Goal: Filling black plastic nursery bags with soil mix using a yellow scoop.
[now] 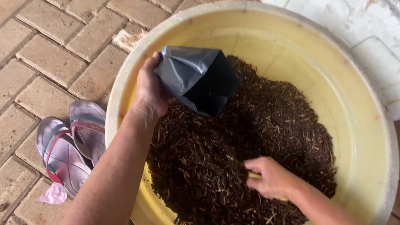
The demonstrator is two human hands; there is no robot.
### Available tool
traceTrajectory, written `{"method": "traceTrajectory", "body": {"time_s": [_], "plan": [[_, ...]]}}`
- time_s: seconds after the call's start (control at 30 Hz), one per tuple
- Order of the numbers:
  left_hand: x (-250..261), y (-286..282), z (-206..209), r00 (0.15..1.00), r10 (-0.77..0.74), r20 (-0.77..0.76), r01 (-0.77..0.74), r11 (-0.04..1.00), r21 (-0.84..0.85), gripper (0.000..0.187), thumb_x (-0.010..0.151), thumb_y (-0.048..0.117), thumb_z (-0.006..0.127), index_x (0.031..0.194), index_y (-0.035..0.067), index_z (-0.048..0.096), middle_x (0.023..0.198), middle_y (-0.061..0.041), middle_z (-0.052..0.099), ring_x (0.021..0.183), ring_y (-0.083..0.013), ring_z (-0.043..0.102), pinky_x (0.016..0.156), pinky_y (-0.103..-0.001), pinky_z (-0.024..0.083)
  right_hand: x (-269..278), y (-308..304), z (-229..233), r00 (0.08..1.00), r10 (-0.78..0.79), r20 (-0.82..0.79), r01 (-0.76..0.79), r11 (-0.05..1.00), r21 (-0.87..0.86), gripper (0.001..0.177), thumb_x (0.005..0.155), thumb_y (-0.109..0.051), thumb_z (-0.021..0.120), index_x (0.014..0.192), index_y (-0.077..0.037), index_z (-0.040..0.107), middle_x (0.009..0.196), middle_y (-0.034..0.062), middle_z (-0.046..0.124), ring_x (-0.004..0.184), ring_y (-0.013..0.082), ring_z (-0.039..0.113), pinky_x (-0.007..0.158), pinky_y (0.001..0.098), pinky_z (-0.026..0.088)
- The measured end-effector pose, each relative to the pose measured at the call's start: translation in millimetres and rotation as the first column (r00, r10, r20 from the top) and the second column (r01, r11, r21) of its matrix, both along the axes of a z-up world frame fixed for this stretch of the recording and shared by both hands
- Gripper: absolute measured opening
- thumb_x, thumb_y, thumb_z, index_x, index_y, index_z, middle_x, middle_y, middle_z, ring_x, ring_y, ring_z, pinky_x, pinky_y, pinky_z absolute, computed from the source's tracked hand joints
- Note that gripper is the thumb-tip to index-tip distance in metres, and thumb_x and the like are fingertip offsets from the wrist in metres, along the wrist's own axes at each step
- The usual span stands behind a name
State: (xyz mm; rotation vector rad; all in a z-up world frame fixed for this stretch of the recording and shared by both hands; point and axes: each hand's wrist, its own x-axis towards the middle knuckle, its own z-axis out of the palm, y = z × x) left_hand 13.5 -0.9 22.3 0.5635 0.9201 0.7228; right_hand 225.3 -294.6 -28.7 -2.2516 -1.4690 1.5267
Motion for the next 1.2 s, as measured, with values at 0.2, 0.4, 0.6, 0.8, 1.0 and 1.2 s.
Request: {"method": "traceTrajectory", "body": {"time_s": [0.2,0.4,0.6,0.8,1.0,1.2], "plan": [[-5.9,4.5,-7.9,0.998,-0.059,0.005,0.059,0.998,-0.013,0.069,0.097,0.055,0.035,0.146,0.007,0.047,0.132,-0.018,0.059,0.122,-0.0301,0.056,0.097,-0.049,0.048,10.1,-19.0,17.5,0.958,-0.185,-0.217,0.18,0.983,-0.041,0.032,0.094,-0.004,0.065,0.121,0.008,0.053,0.088,-0.0032,0.064,0.041,0.0098,0.052,0.038,0.027,0.049],[-7.2,3.1,-6.6,0.998,-0.054,-0.018,0.054,0.999,-0.005,0.069,0.097,0.056,0.034,0.144,0.008,0.047,0.131,-0.019,0.062,0.119,-0.0282,0.061,0.097,-0.048,0.051,35.7,-47.4,48.6,0.946,-0.157,-0.282,0.173,0.984,0.032,0.022,0.091,-0.006,0.069,0.106,0.01,0.069,0.062,0.0097,0.065,0.038,0.0099,0.052,0.039,0.0266,0.053],[-0.7,-1.4,-13.0,0.994,-0.077,-0.081,0.073,0.996,-0.055,0.065,0.097,0.057,0.036,0.138,0.011,0.056,0.122,-0.017,0.068,0.109,-0.027,0.065,0.096,-0.047,0.049,55.2,-69.3,107.8,0.974,-0.207,-0.09,0.208,0.978,0.001,0.037,0.089,-0.019,0.076,0.123,-0.006,0.072,0.061,0.0073,0.069,0.04,0.0123,0.057,0.041,0.0288,0.058],[13.1,-14.1,-28.3,0.975,-0.173,-0.137,0.169,0.985,-0.041,0.061,0.096,0.06,0.039,0.128,0.014,0.062,0.116,-0.013,0.07,0.105,-0.0264,0.064,0.094,-0.046,0.05,63.1,-67.1,159.4,0.949,-0.262,-0.177,0.278,0.958,0.071,0.042,0.083,-0.02,0.077,0.122,-0.007,0.07,0.059,0.005,0.067,0.041,0.0127,0.053,0.04,0.0311,0.05],[25.1,-28.8,-37.9,0.964,-0.257,-0.067,0.252,0.964,-0.08,0.06,0.097,0.06,0.037,0.124,0.014,0.064,0.116,-0.01,0.072,0.104,-0.0237,0.068,0.093,-0.047,0.053,71.8,-51.1,149.4,0.971,-0.132,-0.2,0.175,0.96,0.218,0.019,0.086,-0.015,0.074,0.091,0.002,0.066,0.058,0.0064,0.062,0.043,0.0121,0.054,0.044,0.0315,0.05],[27.5,-41.5,-33.4,0.953,-0.302,-0.03,0.298,0.95,-0.095,0.061,0.1,0.06,0.033,0.122,0.012,0.064,0.112,-0.012,0.071,0.101,-0.0259,0.069,0.093,-0.048,0.055,41.2,-27.4,153.8,0.97,-0.214,-0.116,0.231,0.958,0.169,0.025,0.087,-0.021,0.076,0.083,0.002,0.066,0.061,0.0062,0.065,0.041,0.0133,0.054,0.043,0.032,0.05]]}}
